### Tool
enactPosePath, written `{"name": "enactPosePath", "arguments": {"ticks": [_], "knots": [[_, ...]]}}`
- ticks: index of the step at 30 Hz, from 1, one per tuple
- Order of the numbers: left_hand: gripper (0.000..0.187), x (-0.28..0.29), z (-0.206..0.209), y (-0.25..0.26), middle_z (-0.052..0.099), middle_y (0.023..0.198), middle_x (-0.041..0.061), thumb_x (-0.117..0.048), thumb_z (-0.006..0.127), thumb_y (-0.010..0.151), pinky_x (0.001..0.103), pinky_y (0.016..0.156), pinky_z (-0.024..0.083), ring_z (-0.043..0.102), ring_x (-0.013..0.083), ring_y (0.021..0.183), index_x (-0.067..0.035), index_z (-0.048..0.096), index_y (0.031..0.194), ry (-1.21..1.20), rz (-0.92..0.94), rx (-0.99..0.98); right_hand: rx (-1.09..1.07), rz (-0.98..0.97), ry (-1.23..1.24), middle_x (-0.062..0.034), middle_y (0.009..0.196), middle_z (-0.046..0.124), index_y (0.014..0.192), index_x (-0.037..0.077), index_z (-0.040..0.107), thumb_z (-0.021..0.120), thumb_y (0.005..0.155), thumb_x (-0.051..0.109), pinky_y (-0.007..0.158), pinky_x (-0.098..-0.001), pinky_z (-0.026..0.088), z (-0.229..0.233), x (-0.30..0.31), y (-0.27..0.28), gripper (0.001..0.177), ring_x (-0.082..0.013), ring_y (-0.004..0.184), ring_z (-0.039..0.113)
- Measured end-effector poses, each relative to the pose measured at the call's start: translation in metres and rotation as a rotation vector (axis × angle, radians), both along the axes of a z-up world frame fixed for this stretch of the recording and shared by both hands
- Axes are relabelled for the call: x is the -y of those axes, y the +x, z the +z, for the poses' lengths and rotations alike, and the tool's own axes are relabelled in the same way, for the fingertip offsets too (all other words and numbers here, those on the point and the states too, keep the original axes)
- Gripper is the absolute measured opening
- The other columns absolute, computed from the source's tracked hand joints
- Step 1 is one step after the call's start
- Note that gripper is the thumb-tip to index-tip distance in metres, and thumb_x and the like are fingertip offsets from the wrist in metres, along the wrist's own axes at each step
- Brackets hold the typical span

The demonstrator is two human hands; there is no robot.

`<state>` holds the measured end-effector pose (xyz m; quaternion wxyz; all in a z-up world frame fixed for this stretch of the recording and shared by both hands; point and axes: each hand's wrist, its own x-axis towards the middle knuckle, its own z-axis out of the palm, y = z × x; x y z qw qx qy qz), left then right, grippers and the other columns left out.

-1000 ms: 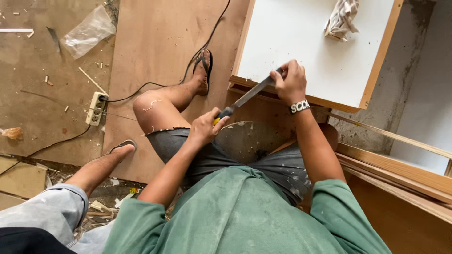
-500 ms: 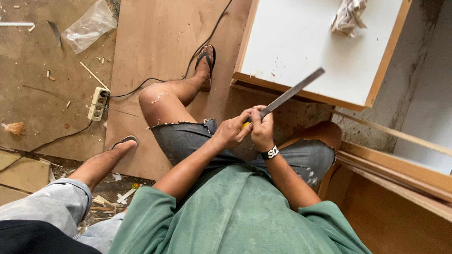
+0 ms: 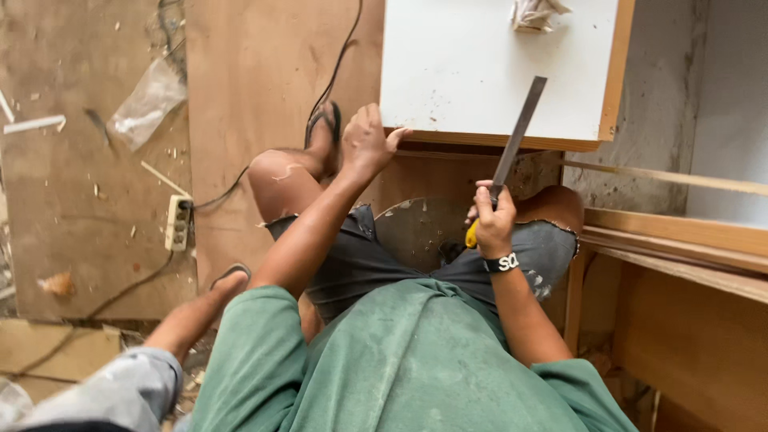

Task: The person sands the edges of a wooden cabinet piece using a hand file and a handheld sander.

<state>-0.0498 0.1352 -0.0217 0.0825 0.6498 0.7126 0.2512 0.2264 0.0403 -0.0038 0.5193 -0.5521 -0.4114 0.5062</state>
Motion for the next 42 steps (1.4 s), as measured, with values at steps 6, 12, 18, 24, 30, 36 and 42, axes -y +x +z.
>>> {"name": "enactPosePath", "arguments": {"ticks": [6, 12, 18, 24, 30, 36, 42], "knots": [[0.055, 0.000, 0.028, -0.006, 0.063, 0.080, 0.014, -0.046, 0.089, 0.072, 0.049, 0.065, 0.057, 0.070, 0.0396, 0.073, -0.007, 0.058, 0.094, -0.054, -0.037, 0.055, 0.137, -0.092, -0.055, -0.0056, 0.070, 0.053, 0.114, -0.001, 0.063, 0.059, 0.106, 0.016, 0.037, -0.0260, 0.049, -0.009, 0.000, 0.027, 0.020, -0.0136, 0.042, 0.056], [0.055, 0.004, 0.030, -0.005, 0.060, 0.074, 0.008, -0.063, 0.077, 0.079, 0.041, 0.061, 0.056, 0.069, 0.0316, 0.065, -0.013, 0.056, 0.087, -0.077, -0.066, -0.132, 0.149, -0.198, -0.143, -0.0079, 0.055, 0.050, 0.112, -0.003, 0.065, 0.061, 0.104, 0.016, 0.036, -0.0298, 0.046, 0.004, -0.011, 0.006, 0.021, -0.0181, 0.037, 0.053], [0.041, -0.008, 0.049, -0.001, 0.061, 0.073, 0.012, -0.050, 0.070, 0.094, 0.049, 0.063, 0.054, 0.068, 0.0382, 0.068, -0.011, 0.058, 0.087, -0.076, -0.106, 0.001, 0.082, -0.362, -0.131, -0.0089, 0.048, 0.050, 0.098, -0.001, 0.066, 0.069, 0.101, 0.018, 0.034, -0.0301, 0.046, -0.015, -0.026, -0.004, 0.019, -0.0195, 0.034, 0.054], [0.035, -0.003, 0.029, 0.000, 0.060, 0.078, 0.012, -0.043, 0.068, 0.099, 0.048, 0.072, 0.052, 0.066, 0.0390, 0.078, -0.011, 0.056, 0.090, -0.110, -0.037, 0.045, 0.056, -0.597, -0.059, -0.0081, 0.050, 0.055, 0.099, 0.005, 0.059, 0.080, 0.095, 0.023, 0.032, -0.0291, 0.046, -0.005, -0.083, -0.005, 0.028, -0.0175, 0.034, 0.056], [0.043, 0.008, 0.013, 0.006, 0.058, 0.100, 0.017, -0.050, 0.075, 0.094, 0.051, 0.087, 0.051, 0.065, 0.0439, 0.099, -0.013, 0.058, 0.106, -0.215, 0.211, 0.294, -0.060, -0.729, -0.084, -0.0103, 0.048, 0.056, 0.109, 0.004, 0.048, 0.088, 0.087, 0.027, 0.028, -0.0288, 0.047, -0.015, -0.119, -0.023, 0.051, -0.0186, 0.032, 0.057], [0.098, 0.012, 0.019, 0.028, 0.047, 0.139, 0.043, -0.043, 0.088, 0.087, 0.055, 0.109, 0.045, 0.053, 0.0548, 0.133, 0.007, 0.029, 0.147, -0.445, 0.515, 1.663, -0.067, -0.754, -0.244, -0.0108, 0.053, 0.057, 0.131, 0.003, 0.044, 0.090, 0.083, 0.023, 0.030, -0.0290, 0.050, -0.022, -0.125, -0.014, 0.069, -0.0212, 0.034, 0.060], [0.081, 0.015, -0.015, 0.038, 0.060, 0.103, 0.012, -0.054, 0.086, 0.084, 0.029, 0.077, 0.063, 0.072, 0.0245, 0.092, -0.003, 0.045, 0.133, -0.506, 0.473, 1.608, 0.044, -0.784, -0.222, -0.0067, 0.076, 0.060, 0.133, 0.005, 0.048, 0.092, 0.080, 0.025, 0.030, -0.0280, 0.055, -0.050, -0.128, 0.019, 0.072, -0.0166, 0.039, 0.065]]}}
